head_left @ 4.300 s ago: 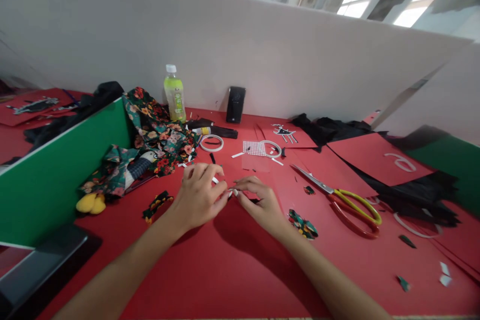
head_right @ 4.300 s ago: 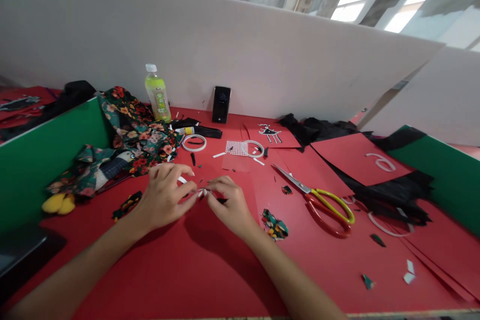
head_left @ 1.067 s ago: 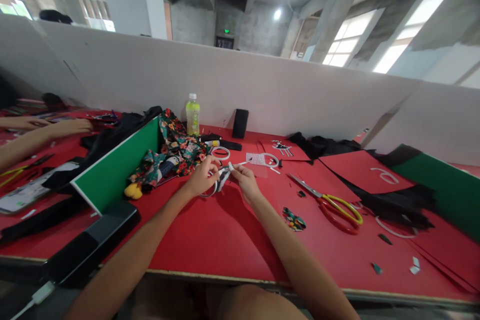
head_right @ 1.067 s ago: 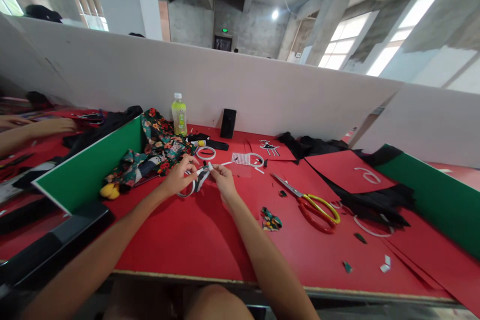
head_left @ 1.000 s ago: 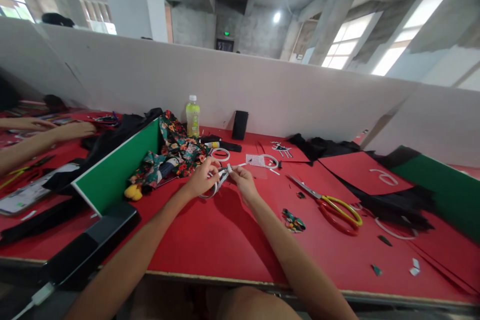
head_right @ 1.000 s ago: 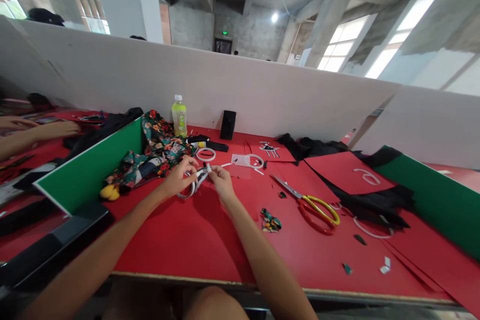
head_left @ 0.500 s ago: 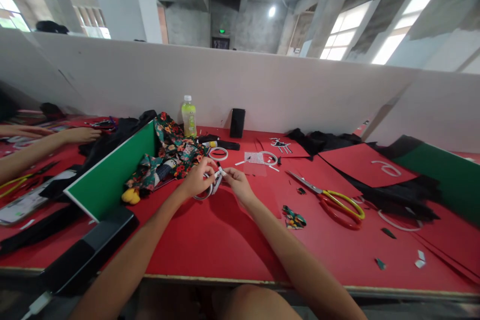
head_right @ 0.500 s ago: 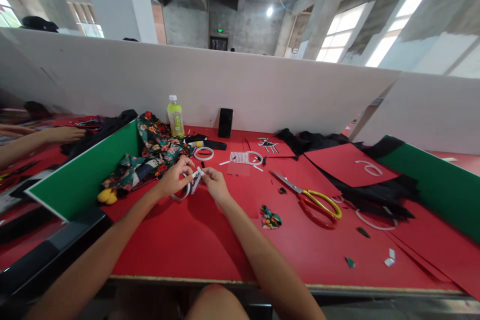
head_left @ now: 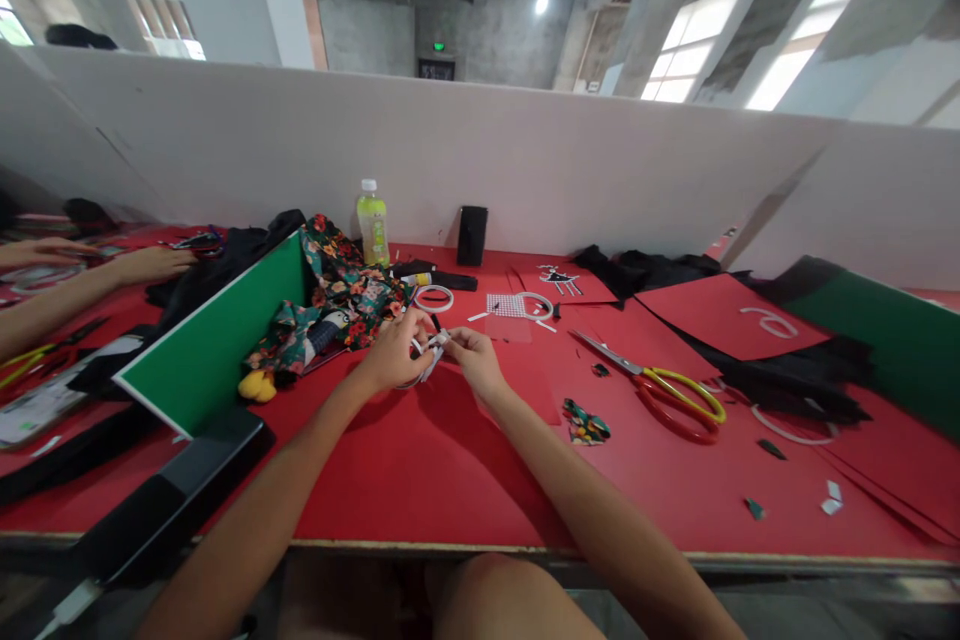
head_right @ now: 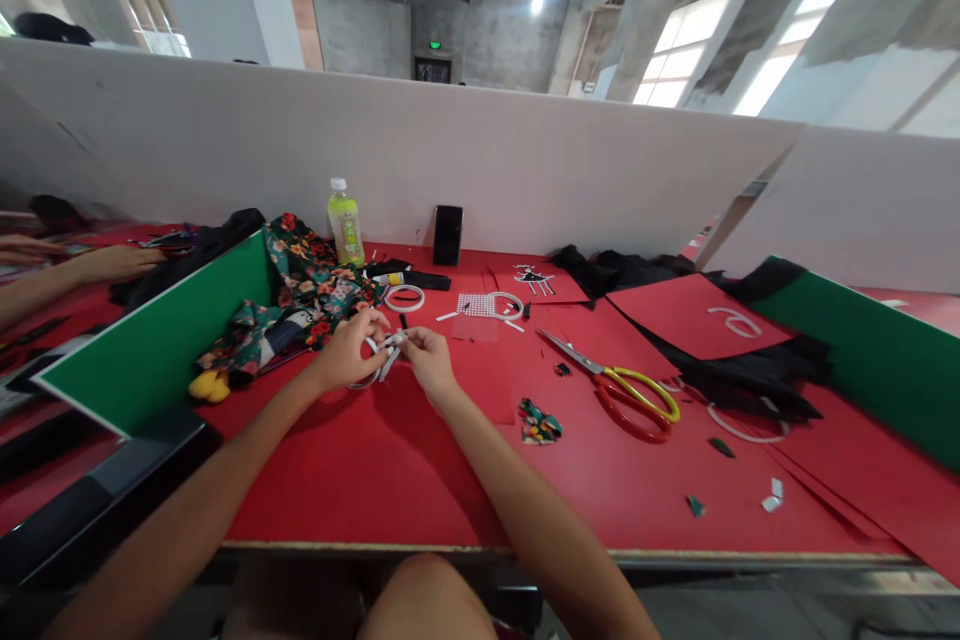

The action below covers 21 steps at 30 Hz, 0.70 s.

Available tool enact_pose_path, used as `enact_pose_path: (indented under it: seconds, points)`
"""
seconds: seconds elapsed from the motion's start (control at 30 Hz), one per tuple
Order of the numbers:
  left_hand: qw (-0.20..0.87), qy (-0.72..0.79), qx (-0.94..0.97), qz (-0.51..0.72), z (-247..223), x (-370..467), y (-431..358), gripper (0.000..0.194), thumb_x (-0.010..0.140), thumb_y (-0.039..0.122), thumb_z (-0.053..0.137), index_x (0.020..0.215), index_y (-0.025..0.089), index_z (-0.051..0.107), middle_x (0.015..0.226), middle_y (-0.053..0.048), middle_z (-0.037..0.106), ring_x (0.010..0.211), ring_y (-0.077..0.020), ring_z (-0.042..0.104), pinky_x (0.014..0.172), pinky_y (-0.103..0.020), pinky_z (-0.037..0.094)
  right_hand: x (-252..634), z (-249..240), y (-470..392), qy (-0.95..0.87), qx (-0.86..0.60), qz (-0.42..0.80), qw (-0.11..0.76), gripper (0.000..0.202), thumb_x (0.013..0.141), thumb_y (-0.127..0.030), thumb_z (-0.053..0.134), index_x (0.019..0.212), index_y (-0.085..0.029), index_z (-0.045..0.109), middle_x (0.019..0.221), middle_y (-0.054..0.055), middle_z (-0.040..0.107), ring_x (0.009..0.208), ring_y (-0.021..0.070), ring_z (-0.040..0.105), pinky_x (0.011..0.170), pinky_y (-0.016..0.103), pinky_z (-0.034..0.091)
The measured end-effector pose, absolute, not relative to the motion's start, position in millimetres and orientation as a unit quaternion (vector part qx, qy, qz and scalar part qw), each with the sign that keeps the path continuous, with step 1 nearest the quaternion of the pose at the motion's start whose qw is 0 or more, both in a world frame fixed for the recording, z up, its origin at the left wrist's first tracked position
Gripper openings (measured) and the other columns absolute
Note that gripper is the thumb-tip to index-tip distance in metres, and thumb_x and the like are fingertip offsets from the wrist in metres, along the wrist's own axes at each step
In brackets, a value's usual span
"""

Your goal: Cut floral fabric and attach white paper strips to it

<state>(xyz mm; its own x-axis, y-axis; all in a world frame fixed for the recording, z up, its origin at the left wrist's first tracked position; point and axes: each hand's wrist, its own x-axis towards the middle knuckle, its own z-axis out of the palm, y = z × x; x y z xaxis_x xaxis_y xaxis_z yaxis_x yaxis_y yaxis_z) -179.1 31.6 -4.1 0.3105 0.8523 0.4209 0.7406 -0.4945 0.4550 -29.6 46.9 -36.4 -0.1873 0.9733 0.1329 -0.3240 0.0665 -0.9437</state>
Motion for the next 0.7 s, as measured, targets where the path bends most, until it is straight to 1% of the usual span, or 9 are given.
enact_pose_path:
  seconds: [0.1, 0.17, 0.23, 0.33, 0.43, 0.53, 0.63, 0.7]
  points:
    - [0.031, 0.538, 0.797, 0.272, -3.6, -178.4, 29.6, 0.031, 0.072, 0.030, 0.059, 0.097, 0.019, 0.045, 0.088, -0.006, 0.062, 0.089, -0.0258, 0.056, 0.078, -0.037, 0.036, -29.3, -39.4, 50.6, -0.470, -0.338, 0.583, 0.569, 0.023, 0.058, -0.037, 0.074, 0.064, -0.019, 0.061, 0.063, -0.001, 0.066, 0.061, 0.0149, 0.060, 0.067, 0.030, 0.049]
    - [0.001, 0.557, 0.791, 0.253, -2.2, -179.0, 28.8, 0.030, 0.072, 0.031, 0.059, 0.097, 0.018, 0.047, 0.094, -0.008, 0.061, 0.094, -0.0279, 0.054, 0.079, -0.038, 0.036, -27.7, -39.2, 52.1, -0.460, -0.337, 0.581, 0.581, 0.023, 0.060, -0.038, 0.073, 0.066, -0.020, 0.059, 0.066, 0.000, 0.067, 0.062, 0.0154, 0.061, 0.068, 0.030, 0.049]
    - [-0.011, 0.560, 0.790, 0.251, -0.7, -180.0, 28.5, 0.021, 0.074, 0.029, 0.058, 0.092, 0.019, 0.051, 0.091, -0.007, 0.062, 0.094, -0.0273, 0.054, 0.079, -0.038, 0.035, -25.2, -37.5, 53.0, -0.455, -0.334, 0.582, 0.585, 0.024, 0.060, -0.038, 0.073, 0.067, -0.020, 0.058, 0.069, 0.000, 0.068, 0.064, 0.0157, 0.062, 0.069, 0.031, 0.050]
    - [-0.019, 0.541, 0.798, 0.265, 0.4, -181.6, 28.7, 0.005, 0.077, 0.026, 0.055, 0.078, 0.021, 0.054, 0.081, -0.003, 0.063, 0.090, -0.0252, 0.053, 0.079, -0.037, 0.034, -21.2, -33.7, 53.5, -0.451, -0.327, 0.591, 0.584, 0.026, 0.058, -0.038, 0.075, 0.067, -0.020, 0.058, 0.072, 0.001, 0.069, 0.065, 0.0157, 0.063, 0.072, 0.032, 0.050]
    - [-0.015, 0.523, 0.803, 0.284, 0.1, -182.3, 29.5, 0.008, 0.079, 0.027, 0.054, 0.074, 0.021, 0.055, 0.080, -0.003, 0.063, 0.090, -0.0246, 0.051, 0.079, -0.037, 0.033, -18.0, -30.2, 53.4, -0.446, -0.320, 0.601, 0.581, 0.027, 0.057, -0.038, 0.076, 0.066, -0.020, 0.057, 0.076, 0.002, 0.070, 0.067, 0.0157, 0.063, 0.073, 0.032, 0.050]
    - [0.015, 0.520, 0.796, 0.308, 0.3, -182.6, 30.7, 0.012, 0.079, 0.029, 0.053, 0.072, 0.020, 0.056, 0.080, -0.004, 0.063, 0.089, -0.0244, 0.050, 0.078, -0.037, 0.033, -16.3, -27.4, 52.3, -0.440, -0.318, 0.613, 0.574, 0.028, 0.056, -0.037, 0.076, 0.063, -0.020, 0.055, 0.076, 0.002, 0.070, 0.067, 0.0157, 0.063, 0.073, 0.032, 0.050]
    - [0.051, 0.520, 0.789, 0.322, 1.4, -183.0, 31.8, 0.014, 0.080, 0.028, 0.051, 0.070, 0.020, 0.056, 0.081, -0.004, 0.063, 0.088, -0.0235, 0.050, 0.078, -0.036, 0.033, -15.9, -24.4, 49.7, -0.433, -0.318, 0.628, 0.563, 0.029, 0.057, -0.037, 0.075, 0.061, -0.020, 0.052, 0.078, 0.003, 0.071, 0.070, 0.0165, 0.064, 0.072, 0.032, 0.049]
    - [0.065, 0.520, 0.787, 0.325, 1.7, -183.2, 32.2, 0.015, 0.081, 0.028, 0.050, 0.070, 0.020, 0.056, 0.082, -0.004, 0.063, 0.088, -0.0232, 0.050, 0.079, -0.036, 0.033, -16.2, -22.0, 47.7, -0.431, -0.318, 0.635, 0.557, 0.029, 0.059, -0.037, 0.074, 0.060, -0.020, 0.051, 0.076, 0.003, 0.070, 0.069, 0.0163, 0.064, 0.070, 0.031, 0.049]
